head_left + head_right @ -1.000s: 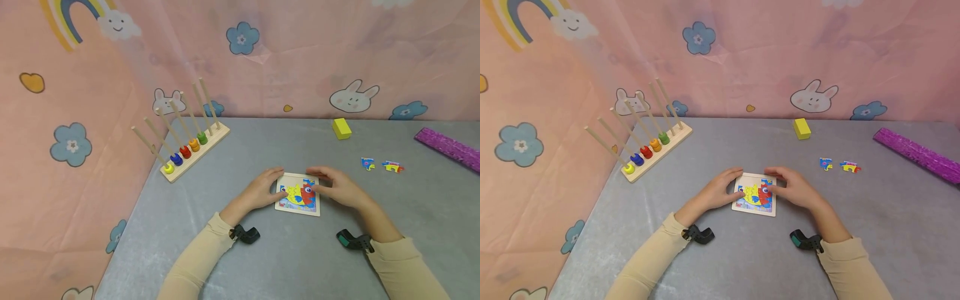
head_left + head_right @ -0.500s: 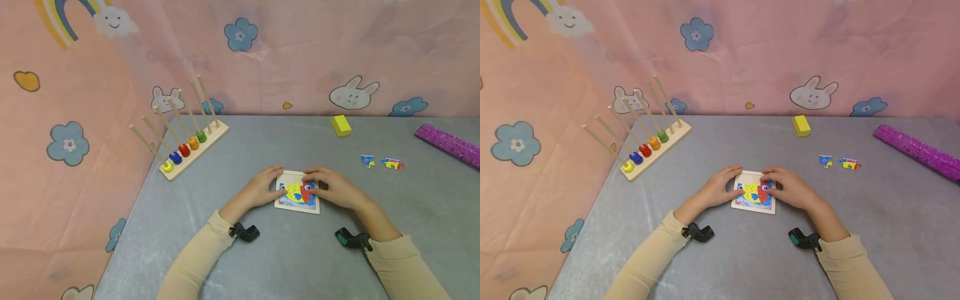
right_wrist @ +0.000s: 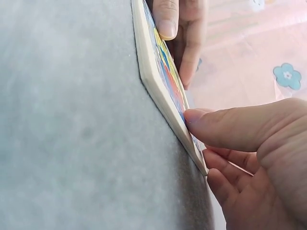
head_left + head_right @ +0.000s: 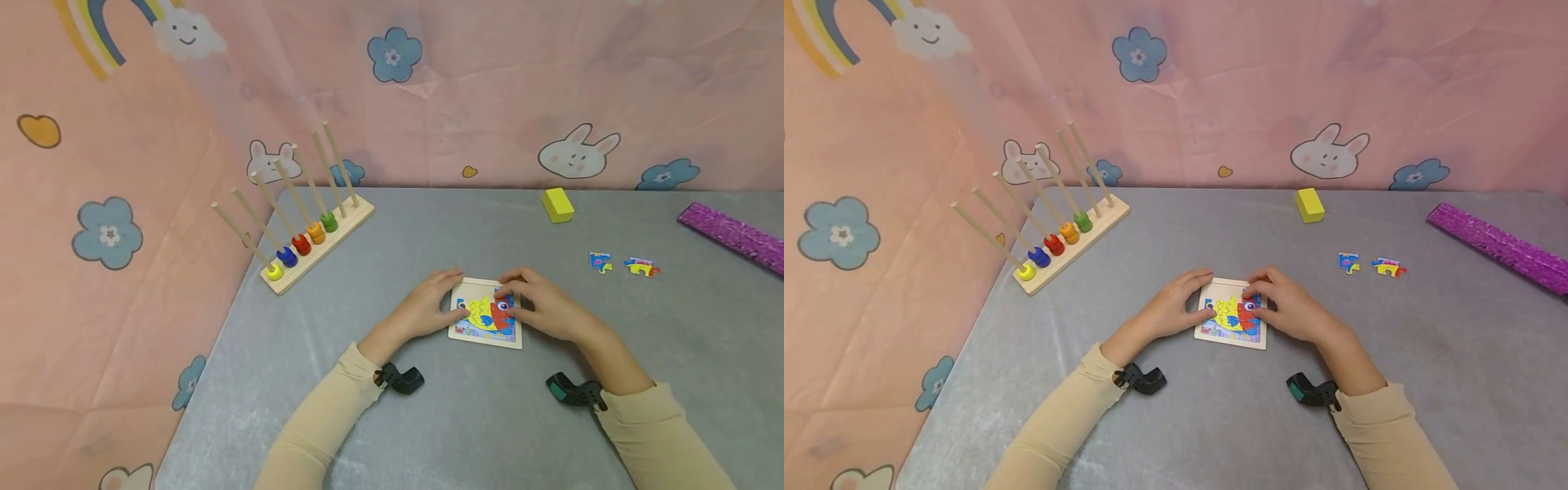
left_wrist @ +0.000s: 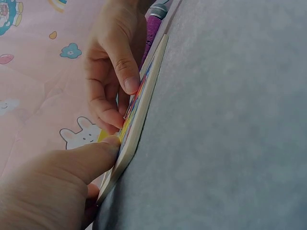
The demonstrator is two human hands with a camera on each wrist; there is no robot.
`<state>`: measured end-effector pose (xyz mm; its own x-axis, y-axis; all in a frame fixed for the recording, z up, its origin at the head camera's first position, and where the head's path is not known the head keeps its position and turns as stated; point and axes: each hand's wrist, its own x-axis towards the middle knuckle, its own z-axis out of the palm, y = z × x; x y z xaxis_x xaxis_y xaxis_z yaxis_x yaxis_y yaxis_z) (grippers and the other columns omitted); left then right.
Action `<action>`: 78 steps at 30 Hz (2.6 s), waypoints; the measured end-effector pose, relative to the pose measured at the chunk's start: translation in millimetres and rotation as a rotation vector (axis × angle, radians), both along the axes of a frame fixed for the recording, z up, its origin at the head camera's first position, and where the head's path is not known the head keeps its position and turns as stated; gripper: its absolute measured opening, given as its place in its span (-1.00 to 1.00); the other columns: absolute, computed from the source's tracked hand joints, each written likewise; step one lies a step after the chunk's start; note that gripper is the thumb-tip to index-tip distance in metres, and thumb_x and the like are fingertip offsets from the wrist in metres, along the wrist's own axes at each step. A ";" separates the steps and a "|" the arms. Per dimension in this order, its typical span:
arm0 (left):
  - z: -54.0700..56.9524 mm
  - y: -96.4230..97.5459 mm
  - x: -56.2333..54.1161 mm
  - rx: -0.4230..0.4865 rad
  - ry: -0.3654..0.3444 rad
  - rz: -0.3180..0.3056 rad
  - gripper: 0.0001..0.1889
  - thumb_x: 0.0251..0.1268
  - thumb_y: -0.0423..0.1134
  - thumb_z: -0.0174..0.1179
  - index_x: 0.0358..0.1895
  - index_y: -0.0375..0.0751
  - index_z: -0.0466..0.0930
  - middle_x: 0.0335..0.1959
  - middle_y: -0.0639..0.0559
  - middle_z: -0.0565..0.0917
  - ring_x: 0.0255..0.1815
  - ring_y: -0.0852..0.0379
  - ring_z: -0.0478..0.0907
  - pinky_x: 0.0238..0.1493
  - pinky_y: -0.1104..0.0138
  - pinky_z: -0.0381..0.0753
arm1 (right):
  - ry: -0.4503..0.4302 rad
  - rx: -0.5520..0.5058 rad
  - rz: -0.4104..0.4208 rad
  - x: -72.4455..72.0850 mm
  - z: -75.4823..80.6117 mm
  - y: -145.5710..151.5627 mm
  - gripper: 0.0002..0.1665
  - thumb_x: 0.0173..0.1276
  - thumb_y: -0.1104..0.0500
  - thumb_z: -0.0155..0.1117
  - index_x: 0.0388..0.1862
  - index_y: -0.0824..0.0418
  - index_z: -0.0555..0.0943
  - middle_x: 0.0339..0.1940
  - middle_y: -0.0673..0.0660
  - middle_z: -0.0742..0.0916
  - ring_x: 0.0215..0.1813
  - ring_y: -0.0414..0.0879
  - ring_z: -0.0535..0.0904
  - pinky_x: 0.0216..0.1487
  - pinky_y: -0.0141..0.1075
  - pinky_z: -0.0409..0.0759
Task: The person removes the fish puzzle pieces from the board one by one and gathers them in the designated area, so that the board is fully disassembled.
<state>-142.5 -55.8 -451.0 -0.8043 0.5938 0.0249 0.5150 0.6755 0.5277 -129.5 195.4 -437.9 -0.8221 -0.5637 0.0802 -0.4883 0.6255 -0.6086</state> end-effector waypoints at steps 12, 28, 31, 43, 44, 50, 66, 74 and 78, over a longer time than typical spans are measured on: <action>0.4 0.6 1.0 -0.004 -0.007 0.008 -0.30 0.24 0.03 0.22 0.37 -0.24 0.29 0.43 -0.01 0.29 0.47 0.07 0.17 0.46 0.30 0.18 | -0.050 -0.017 -0.017 0.2 -0.6 -0.8 -0.72 0.17 0.36 0.35 -0.12 0.22 0.60 0.03 0.20 0.43 0.03 0.01 0.33 -0.02 -0.10 0.43; -0.4 0.8 -0.1 0.000 -0.018 0.012 -0.31 0.23 0.02 0.23 0.37 -0.24 0.30 0.43 -0.01 0.29 0.47 0.04 0.16 0.47 0.27 0.17 | -0.035 -0.036 -0.013 0.6 -0.6 -1.2 -0.73 0.15 0.37 0.35 -0.16 0.21 0.58 -0.01 0.17 0.50 0.06 0.06 0.28 0.02 -0.02 0.35; 0.1 1.3 0.5 0.001 -0.018 0.014 -0.31 0.24 0.02 0.23 0.37 -0.24 0.30 0.43 0.00 0.29 0.47 0.06 0.16 0.47 0.28 0.17 | -0.033 -0.033 -0.013 0.8 0.0 -0.4 -0.73 0.15 0.37 0.36 -0.16 0.22 0.58 -0.02 0.16 0.50 0.06 0.05 0.30 0.03 -0.02 0.37; 5.6 -14.2 -0.9 -0.009 -0.037 0.022 -0.30 0.23 0.01 0.23 0.38 -0.25 0.28 0.44 -0.02 0.27 0.48 0.03 0.15 0.45 0.21 0.21 | -0.037 -0.078 -0.054 0.2 -1.6 -15.3 -0.45 0.19 0.33 0.35 0.18 0.32 0.44 0.12 0.26 0.52 0.03 0.05 0.41 0.12 0.02 0.46; 6.6 -15.2 -0.7 -0.006 -0.040 0.022 -0.29 0.23 0.00 0.24 0.38 -0.25 0.28 0.44 -0.03 0.27 0.48 0.03 0.15 0.45 0.20 0.20 | -0.041 -0.084 -0.060 0.0 -2.0 -16.3 -0.44 0.19 0.34 0.35 0.19 0.33 0.45 0.13 0.26 0.53 0.03 0.06 0.41 0.12 0.02 0.46; 6.2 -11.6 -0.9 0.012 -0.050 0.004 -0.29 0.24 0.02 0.22 0.38 -0.26 0.28 0.44 -0.04 0.27 0.48 -0.01 0.14 0.46 0.16 0.20 | -0.010 -0.085 -0.073 1.0 -1.2 -12.3 -0.52 0.17 0.41 0.34 0.11 0.33 0.54 0.10 0.23 0.55 -0.04 0.02 0.44 0.04 -0.02 0.51; 0.7 7.8 1.8 0.014 -0.027 -0.004 -0.29 0.25 0.05 0.20 0.38 -0.24 0.28 0.44 -0.03 0.28 0.47 -0.01 0.16 0.47 0.18 0.17 | 0.022 -0.056 -0.087 6.4 3.6 5.6 -0.56 0.19 0.43 0.29 0.09 0.33 0.58 0.02 0.19 0.59 -0.17 -0.09 0.42 -0.21 -0.35 0.48; 1.8 3.1 2.0 0.015 -0.016 0.003 -0.30 0.24 0.03 0.22 0.37 -0.24 0.29 0.43 -0.03 0.28 0.47 0.01 0.17 0.46 0.20 0.18 | 0.051 -0.055 -0.099 4.1 -1.1 0.7 -0.59 0.23 0.39 0.26 0.10 0.32 0.58 0.03 0.18 0.60 -0.14 -0.09 0.46 -0.16 -0.25 0.52; 1.9 2.3 3.3 0.001 -0.018 0.003 -0.29 0.24 0.06 0.21 0.38 -0.23 0.29 0.44 -0.02 0.28 0.47 0.02 0.16 0.47 0.22 0.16 | 0.048 -0.064 -0.108 4.0 -2.0 1.1 -0.59 0.23 0.39 0.26 0.10 0.33 0.58 0.02 0.18 0.60 -0.12 -0.07 0.46 -0.14 -0.21 0.53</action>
<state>-139.2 -53.5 -449.1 -0.8066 0.5910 0.0112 0.5032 0.6766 0.5376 -125.5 196.4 -439.8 -0.8722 -0.4643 0.1539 -0.4494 0.6365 -0.6268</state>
